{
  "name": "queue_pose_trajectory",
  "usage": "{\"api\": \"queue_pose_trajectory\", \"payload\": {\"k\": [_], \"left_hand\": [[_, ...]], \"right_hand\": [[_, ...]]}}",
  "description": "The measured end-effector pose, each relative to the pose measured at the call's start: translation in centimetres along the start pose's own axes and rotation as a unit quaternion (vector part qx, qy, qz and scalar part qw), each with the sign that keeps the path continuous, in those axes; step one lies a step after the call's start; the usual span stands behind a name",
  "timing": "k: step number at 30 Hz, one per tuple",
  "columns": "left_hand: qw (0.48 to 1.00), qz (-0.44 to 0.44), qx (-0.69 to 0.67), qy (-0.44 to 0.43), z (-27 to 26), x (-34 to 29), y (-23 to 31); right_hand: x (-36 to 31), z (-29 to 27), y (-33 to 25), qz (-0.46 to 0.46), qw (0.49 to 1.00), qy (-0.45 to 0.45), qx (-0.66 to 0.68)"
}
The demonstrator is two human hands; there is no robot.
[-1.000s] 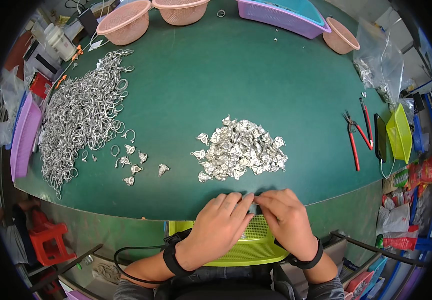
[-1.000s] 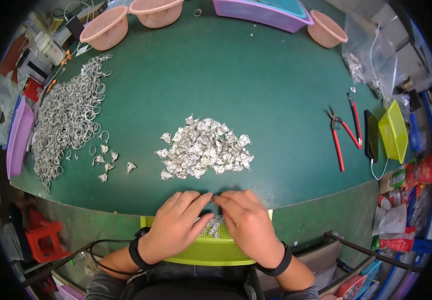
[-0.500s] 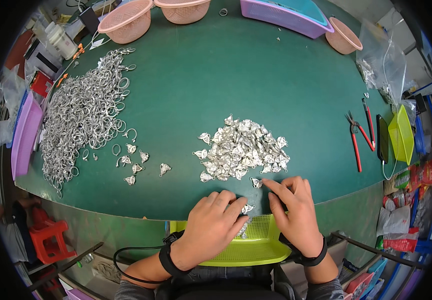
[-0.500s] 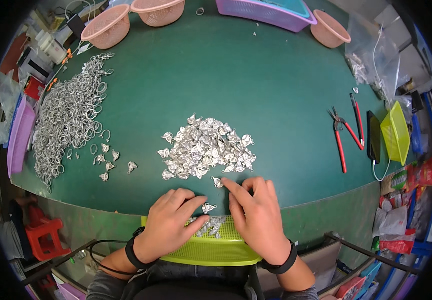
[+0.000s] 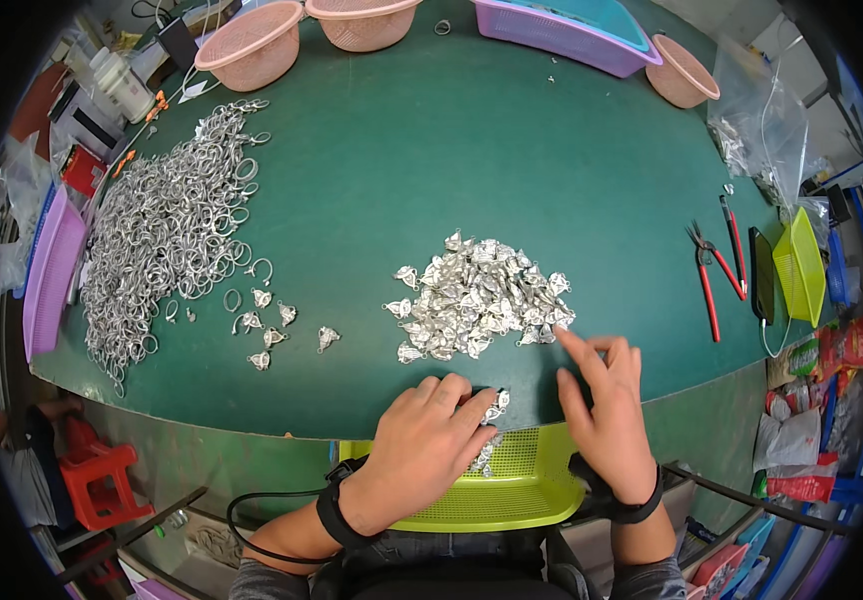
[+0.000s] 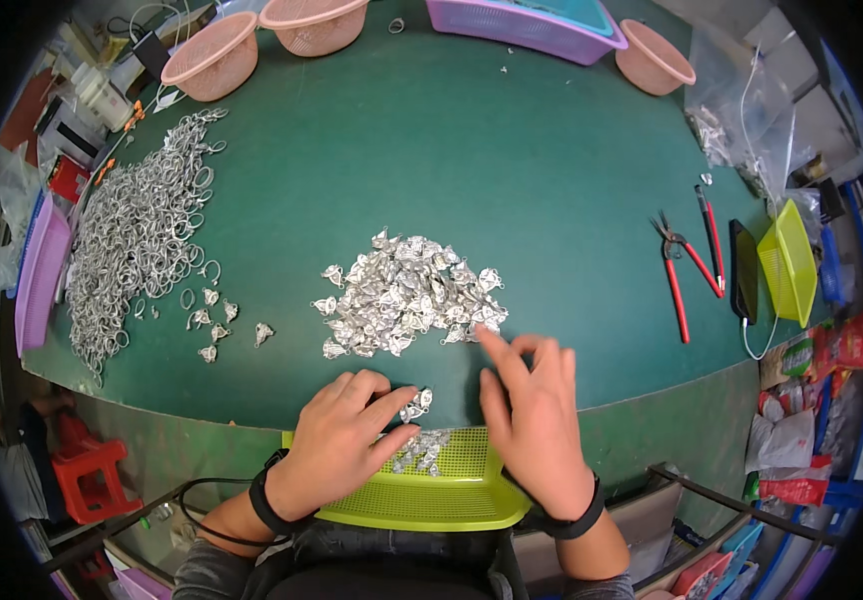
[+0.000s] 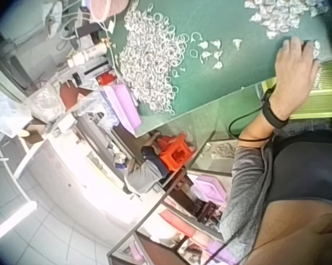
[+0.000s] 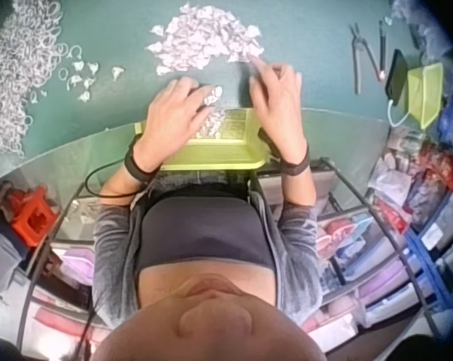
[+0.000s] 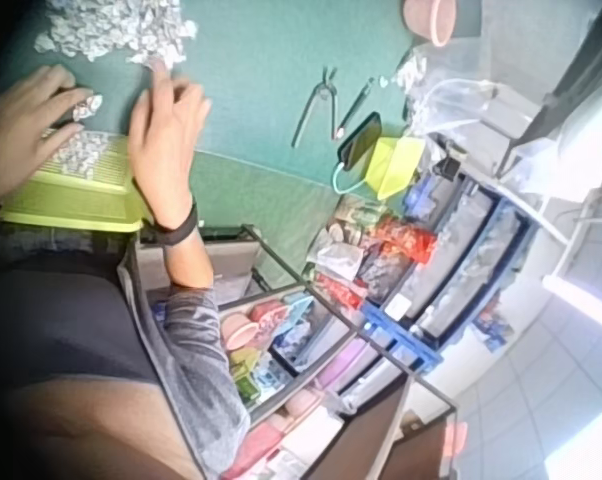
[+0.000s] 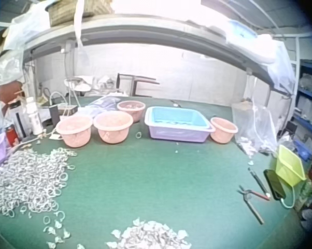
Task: Trimming excess material from small metal parts using pliers.
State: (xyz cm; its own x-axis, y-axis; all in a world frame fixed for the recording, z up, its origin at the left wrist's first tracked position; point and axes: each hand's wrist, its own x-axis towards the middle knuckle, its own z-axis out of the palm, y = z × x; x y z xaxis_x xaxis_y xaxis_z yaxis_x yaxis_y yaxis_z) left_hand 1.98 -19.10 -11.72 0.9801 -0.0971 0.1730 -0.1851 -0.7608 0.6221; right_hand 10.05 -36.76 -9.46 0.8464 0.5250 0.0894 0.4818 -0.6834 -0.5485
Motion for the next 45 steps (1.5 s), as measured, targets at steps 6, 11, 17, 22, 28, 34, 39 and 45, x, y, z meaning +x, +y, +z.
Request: {"api": "queue_pose_trajectory", "payload": {"k": [6,11,17,22,28,34,39,45], "left_hand": [[1.000,0.018,0.008,-0.014,0.1,-0.2,-0.2],[0.998,0.057,-0.007,-0.036,-0.4,-0.7,-0.1],[0.999,0.031,-0.008,-0.021,0.1,-0.4,0.1],[1.000,0.002,0.019,-0.014,0.3,0.2,0.6],[1.000,-0.020,0.017,0.016,0.7,0.6,0.5],[0.999,-0.023,0.026,0.038,1.2,1.0,0.5],[0.997,-0.007,-0.037,0.062,1.1,0.6,-0.1],[0.979,-0.151,0.004,0.135,-3.6,-1.5,-3.0]], "right_hand": [[-0.6,-0.1,0.1,-0.027,0.997,-0.064,-0.016],[-0.3,0.1,-0.1,-0.013,1.000,-0.008,0.026],[-0.5,0.3,-0.5,-0.030,0.998,-0.037,0.033],[-0.3,0.5,-0.6,-0.010,0.999,-0.012,0.038],[0.1,1.2,-0.8,-0.018,0.999,-0.012,0.045],[0.1,0.4,-0.5,-0.035,0.993,-0.050,0.102],[1.0,1.0,-1.2,-0.052,0.998,-0.029,0.018],[0.7,0.7,-1.0,-0.064,0.997,-0.048,0.001]]}}
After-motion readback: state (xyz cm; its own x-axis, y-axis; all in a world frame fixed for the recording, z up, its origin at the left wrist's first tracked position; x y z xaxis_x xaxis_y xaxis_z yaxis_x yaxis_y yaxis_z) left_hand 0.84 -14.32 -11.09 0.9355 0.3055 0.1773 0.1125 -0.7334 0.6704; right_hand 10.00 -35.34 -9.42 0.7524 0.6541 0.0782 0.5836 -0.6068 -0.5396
